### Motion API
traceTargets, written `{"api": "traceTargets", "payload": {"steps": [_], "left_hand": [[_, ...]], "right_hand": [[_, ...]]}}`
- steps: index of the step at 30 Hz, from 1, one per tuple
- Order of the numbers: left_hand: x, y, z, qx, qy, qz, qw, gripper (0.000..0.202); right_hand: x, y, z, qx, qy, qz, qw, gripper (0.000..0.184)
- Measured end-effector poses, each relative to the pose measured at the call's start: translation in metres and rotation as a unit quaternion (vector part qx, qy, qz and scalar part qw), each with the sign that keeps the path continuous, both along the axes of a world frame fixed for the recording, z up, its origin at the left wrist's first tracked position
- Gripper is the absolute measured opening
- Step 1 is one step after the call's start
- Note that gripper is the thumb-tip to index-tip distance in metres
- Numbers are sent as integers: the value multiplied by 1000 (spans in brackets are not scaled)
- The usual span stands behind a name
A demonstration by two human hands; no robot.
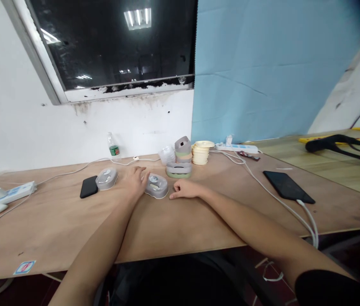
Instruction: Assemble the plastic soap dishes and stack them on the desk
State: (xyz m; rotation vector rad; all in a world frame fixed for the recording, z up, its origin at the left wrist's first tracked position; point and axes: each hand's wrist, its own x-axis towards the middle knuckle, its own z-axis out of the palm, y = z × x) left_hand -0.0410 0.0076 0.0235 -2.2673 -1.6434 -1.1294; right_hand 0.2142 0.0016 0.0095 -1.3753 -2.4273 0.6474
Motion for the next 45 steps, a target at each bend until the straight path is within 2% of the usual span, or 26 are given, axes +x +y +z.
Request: {"api": "traceTargets", "payload": {"steps": [3,5,9,11,15,21,29,34,36,39,42,45], "left_hand": [[18,-15,2,-3,64,-90,994,44],[31,-22,0,-28,116,-129,984,48],[38,-21,-7,-66,169,-149,972,41],[31,-14,-8,-69,167,-117,976,39],[8,3,-10,-81,145,8,986,44],[-22,20,-14,-101,147,139,974,45],[-33,24,-15,-97,135,194,967,44],[-51,29,-11,-62,114,241,962,50],[-61,31,-10,-70,98,270,955,55],[-71,34,-10,-142,66,271,950,62],[-72,35,-11,-172,50,266,947,67],[-67,35,-13,-162,55,278,945,71]], "right_hand": [[-1,4,-6,22,2,4,1000,53],[0,7,-10,34,9,2,999,50],[2,12,-16,51,11,7,999,45],[2,12,-16,58,9,10,998,43],[2,9,-14,69,1,-1,998,41],[1,7,-10,72,-8,-1,997,39],[2,6,-9,85,-13,8,996,38],[2,5,-8,142,41,-10,989,33],[1,4,-5,186,73,-25,979,31],[3,7,-1,270,127,-68,952,29],[17,20,0,336,192,-165,907,31],[47,40,1,379,237,-278,851,31]]}}
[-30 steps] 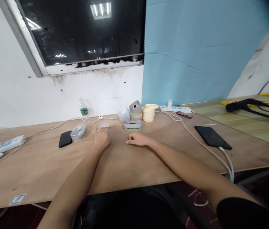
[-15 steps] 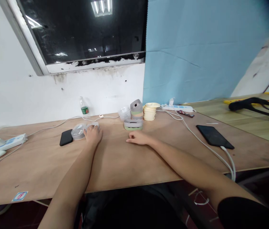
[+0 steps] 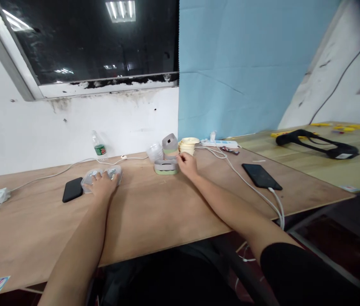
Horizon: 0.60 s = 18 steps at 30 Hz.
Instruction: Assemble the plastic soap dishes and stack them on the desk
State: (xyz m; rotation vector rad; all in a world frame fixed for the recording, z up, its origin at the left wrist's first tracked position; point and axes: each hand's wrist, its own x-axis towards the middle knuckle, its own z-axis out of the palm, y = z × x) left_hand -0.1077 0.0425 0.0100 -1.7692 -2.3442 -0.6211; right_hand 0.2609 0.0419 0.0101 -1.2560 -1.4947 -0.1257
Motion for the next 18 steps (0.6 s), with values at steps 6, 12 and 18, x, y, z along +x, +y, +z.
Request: {"api": "traceTargets", "payload": {"steps": [6,12,18], "left_hand": [[10,0,-3,24,11,25,999,79],[23,-7,-2,70,31,-12,997,76],[33,-11,-3,89,52,-60,993,69]], "right_hand": [[63,33,7,-73,32,-173,982,37],[84,59,16,-157,-68,-167,971,57],[93,73,24,-221,-110,-155,957,49]]}}
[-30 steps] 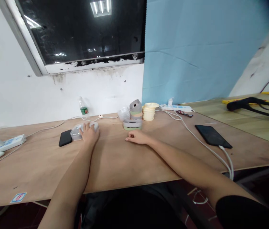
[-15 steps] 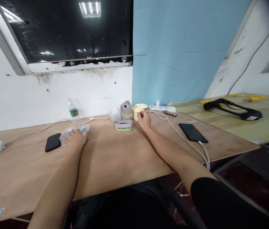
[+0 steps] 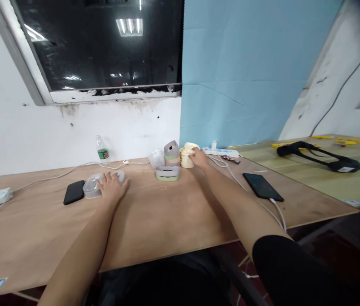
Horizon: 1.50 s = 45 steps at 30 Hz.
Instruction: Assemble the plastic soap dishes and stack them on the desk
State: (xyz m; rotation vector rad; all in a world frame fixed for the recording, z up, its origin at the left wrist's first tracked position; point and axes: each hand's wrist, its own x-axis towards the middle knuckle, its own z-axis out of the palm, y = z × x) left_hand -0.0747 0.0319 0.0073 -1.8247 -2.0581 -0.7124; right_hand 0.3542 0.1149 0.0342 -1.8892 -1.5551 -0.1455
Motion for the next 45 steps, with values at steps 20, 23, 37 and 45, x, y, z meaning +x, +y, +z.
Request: {"api": "traceTargets", "payload": {"steps": [20,23,37,45], "left_hand": [[25,-21,12,116,-112,-271,949,44],[30,-23,9,44,-94,-367,924,47],[61,-36,-1,-132,4,-404,905,58],[58,-29,-4,-46,-24,-327,944,63]], "right_hand": [[-117,-117,-33,-21,-95,485,869,43],[-123,-120,-32,-49,-129,513,847,49],[-70,-75,-43,86,-20,285,955,40],[-87,-88,-34,117,30,292,949,29]]}}
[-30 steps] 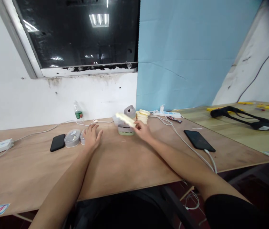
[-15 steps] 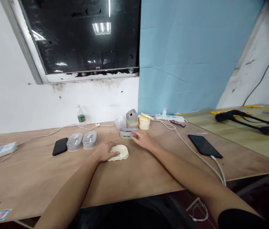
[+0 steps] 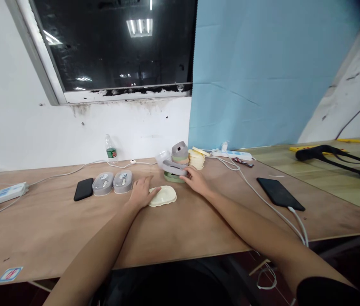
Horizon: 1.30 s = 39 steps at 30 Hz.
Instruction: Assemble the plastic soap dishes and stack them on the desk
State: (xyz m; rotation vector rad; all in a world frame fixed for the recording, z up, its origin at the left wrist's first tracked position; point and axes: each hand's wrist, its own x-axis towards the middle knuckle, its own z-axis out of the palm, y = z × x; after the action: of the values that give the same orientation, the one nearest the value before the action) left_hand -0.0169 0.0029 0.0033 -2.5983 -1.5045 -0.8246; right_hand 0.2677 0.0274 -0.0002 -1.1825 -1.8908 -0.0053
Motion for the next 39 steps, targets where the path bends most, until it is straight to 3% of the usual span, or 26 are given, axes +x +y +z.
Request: {"api": "traceTargets", "payload": {"steps": [5,9,12,16,21,28,33,39], "left_hand": [[-10,0,11,74,-83,-28,993,77],[-9,-10,26,68,-81,-15,994,54],[-8,-14,33,9,-14,65,998,51],[-14,-4,29,-162,104,151,970,58],[-20,7,20,-317,113,91,937,58],[-15,4,21,-337,129,67,930,62],[-17,6,21,-284,127,109,944,64],[-17,3,20,-254,123,130,951,70]], "right_hand": [[-22,-26,8,18,51,39,998,46],[-41,-35,9,-10,87,85,993,46],[-52,-28,3,-49,137,90,985,43],[-59,-7,-9,-102,134,105,980,34],[-56,4,-16,-169,89,132,973,33],[-51,-5,-19,-168,42,145,974,28],[-52,1,5,-24,-28,79,996,21],[-62,53,53,32,-137,12,990,37]]}}
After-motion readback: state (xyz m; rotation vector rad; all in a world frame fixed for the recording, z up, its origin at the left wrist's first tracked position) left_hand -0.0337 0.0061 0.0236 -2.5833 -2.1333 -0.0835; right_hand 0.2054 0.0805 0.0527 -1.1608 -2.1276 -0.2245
